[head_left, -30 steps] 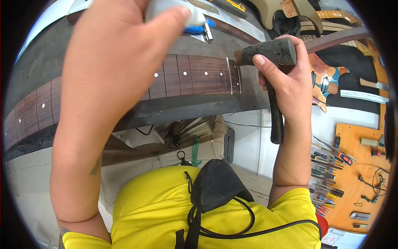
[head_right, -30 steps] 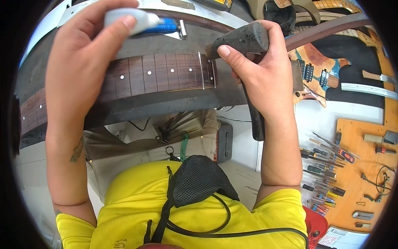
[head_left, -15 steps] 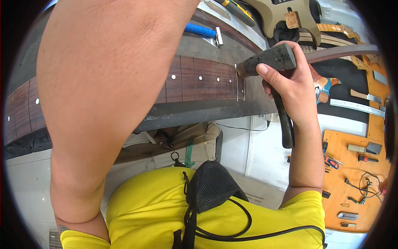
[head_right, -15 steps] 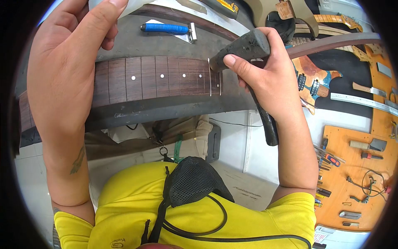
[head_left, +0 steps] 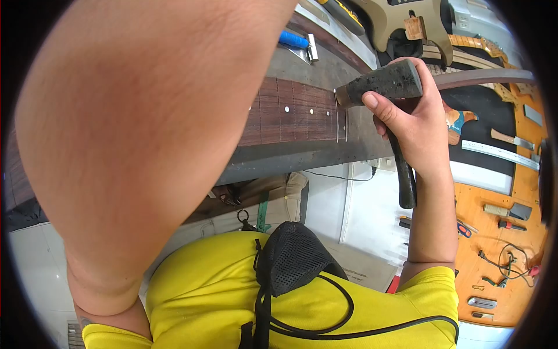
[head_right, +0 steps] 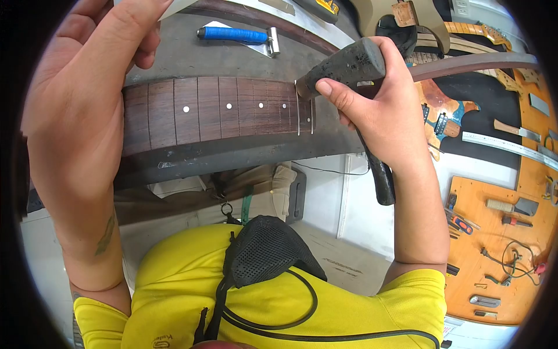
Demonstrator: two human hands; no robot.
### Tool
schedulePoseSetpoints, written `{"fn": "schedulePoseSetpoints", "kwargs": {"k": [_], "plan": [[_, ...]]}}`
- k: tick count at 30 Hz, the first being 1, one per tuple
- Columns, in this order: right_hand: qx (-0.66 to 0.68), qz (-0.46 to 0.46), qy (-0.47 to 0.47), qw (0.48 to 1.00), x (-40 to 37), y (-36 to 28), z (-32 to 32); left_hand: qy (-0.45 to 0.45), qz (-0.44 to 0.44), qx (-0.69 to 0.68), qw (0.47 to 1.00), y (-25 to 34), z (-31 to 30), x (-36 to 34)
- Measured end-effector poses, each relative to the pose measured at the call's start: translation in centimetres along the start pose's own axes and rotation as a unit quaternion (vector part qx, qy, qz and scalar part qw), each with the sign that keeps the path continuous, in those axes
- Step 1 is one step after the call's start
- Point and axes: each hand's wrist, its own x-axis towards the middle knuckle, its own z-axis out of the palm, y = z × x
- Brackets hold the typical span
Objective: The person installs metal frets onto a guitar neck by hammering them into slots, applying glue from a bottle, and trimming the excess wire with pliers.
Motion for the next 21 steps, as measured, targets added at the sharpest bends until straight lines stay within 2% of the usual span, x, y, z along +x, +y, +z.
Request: {"fn": "schedulePoseSetpoints", "kwargs": {"k": [21], "plan": [[-0.009,-0.011,-0.030,0.999,0.70,-0.15,-0.53,0.010,0.017,0.001,1.000,0.32,-0.26,0.30]]}}
